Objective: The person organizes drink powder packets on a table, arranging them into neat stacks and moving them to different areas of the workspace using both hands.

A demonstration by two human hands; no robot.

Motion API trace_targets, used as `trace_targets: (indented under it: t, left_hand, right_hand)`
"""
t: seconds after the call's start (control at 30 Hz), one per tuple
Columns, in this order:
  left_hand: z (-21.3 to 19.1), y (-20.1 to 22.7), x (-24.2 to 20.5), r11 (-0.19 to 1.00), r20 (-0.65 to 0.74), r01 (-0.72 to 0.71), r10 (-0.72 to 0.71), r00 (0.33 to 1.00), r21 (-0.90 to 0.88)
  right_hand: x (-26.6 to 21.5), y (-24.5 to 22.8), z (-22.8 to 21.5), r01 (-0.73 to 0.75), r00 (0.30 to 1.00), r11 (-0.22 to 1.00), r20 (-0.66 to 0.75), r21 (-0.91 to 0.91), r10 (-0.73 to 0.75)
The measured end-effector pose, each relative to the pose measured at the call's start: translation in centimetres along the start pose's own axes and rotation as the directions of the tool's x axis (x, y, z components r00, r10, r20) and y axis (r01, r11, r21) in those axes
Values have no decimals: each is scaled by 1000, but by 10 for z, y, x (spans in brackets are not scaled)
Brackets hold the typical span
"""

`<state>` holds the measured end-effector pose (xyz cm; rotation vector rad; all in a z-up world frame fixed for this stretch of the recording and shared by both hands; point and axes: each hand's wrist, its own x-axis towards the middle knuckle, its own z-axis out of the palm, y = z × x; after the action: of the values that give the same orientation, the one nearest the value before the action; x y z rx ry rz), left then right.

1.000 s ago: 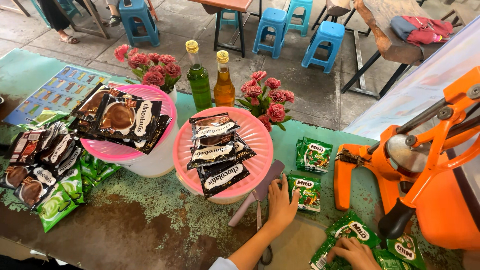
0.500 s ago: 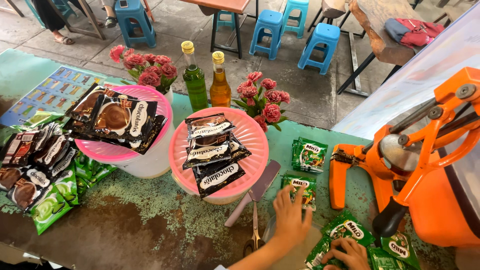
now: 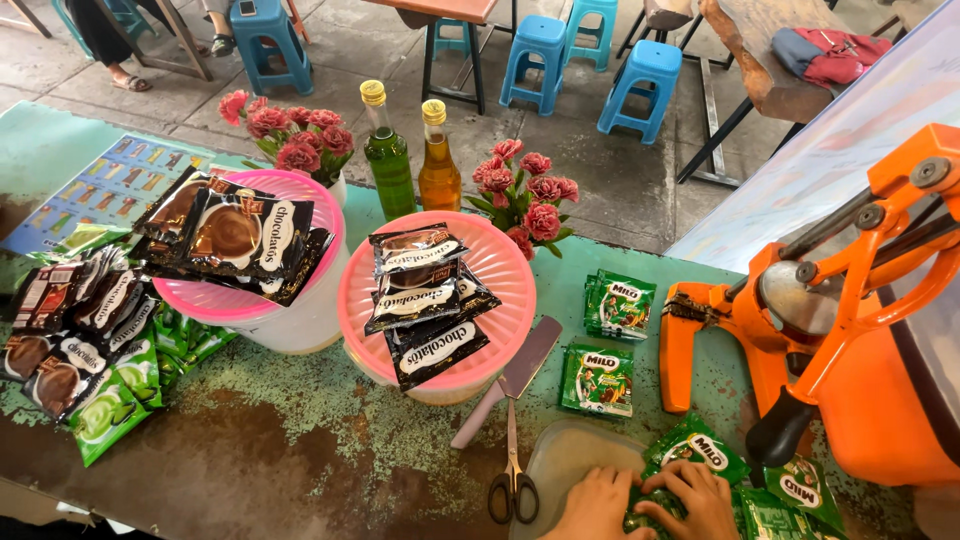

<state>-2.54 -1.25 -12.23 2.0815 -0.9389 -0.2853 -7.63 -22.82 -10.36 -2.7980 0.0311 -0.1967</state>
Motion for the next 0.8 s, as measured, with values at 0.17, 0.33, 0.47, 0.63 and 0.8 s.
trace_targets:
  t: [0.17, 0.33, 0.47, 0.63, 0.8]
  left_hand:
    - [-20, 10, 6, 991, 14, 87, -86, 996, -101]
    - [-54, 23, 5, 939, 106, 155, -129, 986, -306]
    - [-83, 46, 0, 790, 75, 115, -88, 993, -602]
    - [-113, 48, 17, 623, 185, 153, -13, 983, -767]
    - [-123, 18, 42, 516, -64, 26, -157, 986, -856]
  right_hand:
    - [0, -4, -5, 33, 998, 999, -45, 38, -32]
    - [2, 20, -7, 129, 992, 980, -39, 155, -124]
    - [2, 36, -15, -234, 963, 767, 248, 597, 101]
    - [27, -13, -65, -145, 984, 695, 33, 704, 173]
    - [66, -82, -100, -226, 957, 653, 39, 723, 288]
